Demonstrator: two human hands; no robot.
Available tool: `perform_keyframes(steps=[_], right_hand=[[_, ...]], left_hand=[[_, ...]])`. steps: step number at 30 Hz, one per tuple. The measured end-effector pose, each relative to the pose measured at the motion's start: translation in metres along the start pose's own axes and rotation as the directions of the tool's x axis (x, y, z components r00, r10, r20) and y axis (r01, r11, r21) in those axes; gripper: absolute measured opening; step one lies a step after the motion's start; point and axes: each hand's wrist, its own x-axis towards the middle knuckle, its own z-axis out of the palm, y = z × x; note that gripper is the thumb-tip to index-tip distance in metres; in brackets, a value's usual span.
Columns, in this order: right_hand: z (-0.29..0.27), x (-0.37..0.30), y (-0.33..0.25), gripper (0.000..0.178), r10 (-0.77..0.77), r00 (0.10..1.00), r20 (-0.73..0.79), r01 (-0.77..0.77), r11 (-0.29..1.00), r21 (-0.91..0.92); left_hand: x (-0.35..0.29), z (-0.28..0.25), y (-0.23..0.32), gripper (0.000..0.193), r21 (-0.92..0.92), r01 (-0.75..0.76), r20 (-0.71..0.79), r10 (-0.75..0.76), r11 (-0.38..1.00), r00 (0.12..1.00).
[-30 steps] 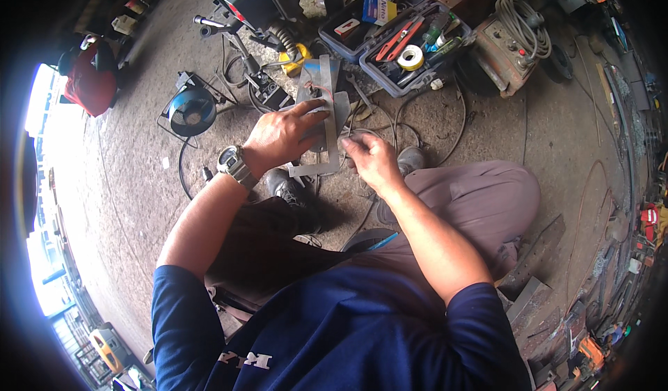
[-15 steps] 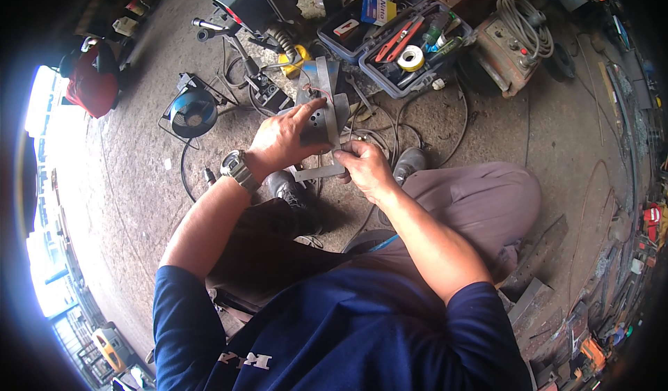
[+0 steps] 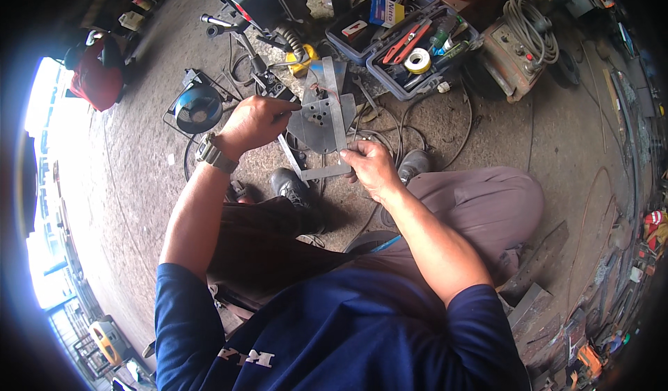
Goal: The person sits on the workshop floor and repeatedly measures a perforated metal plate with a metal ruler, adjusting the ruler's position and flipping the plate to check different edges. The person also handles a separate metal bar, aligning it with the plate before setting it aside.
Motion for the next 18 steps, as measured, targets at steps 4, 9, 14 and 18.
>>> perform_keyframes(steps=[4, 9, 14, 18], right_hand=[[0.002, -0.001, -0.002, 0.012, 0.014, 1.000, -0.008, -0.014, 1.000, 0.011], [0.002, -0.001, 0.000, 0.014, -0.016, 1.000, -0.013, 0.016, 0.999, -0.029], [0.003, -0.001, -0.003, 0.016, -0.019, 1.000, -0.010, 0.018, 0.998, -0.066], [0.001, 0.001, -0.001, 0.017, -0.039, 0.999, 0.014, 0.040, 0.995, -0.088]], left_hand=[[-0.003, 0.002, -0.005, 0.029, 0.005, -0.022, -0.017, 0.022, 1.000, 1.000], [-0.002, 0.016, 0.017, 0.041, -0.007, -0.100, -0.025, 0.100, 0.995, 0.995], [0.000, 0.032, 0.033, 0.053, 0.005, -0.124, 0.020, 0.123, 0.992, 0.992], [0.001, 0.039, 0.034, 0.055, -0.007, -0.109, -0.002, 0.109, 0.994, 0.994]])
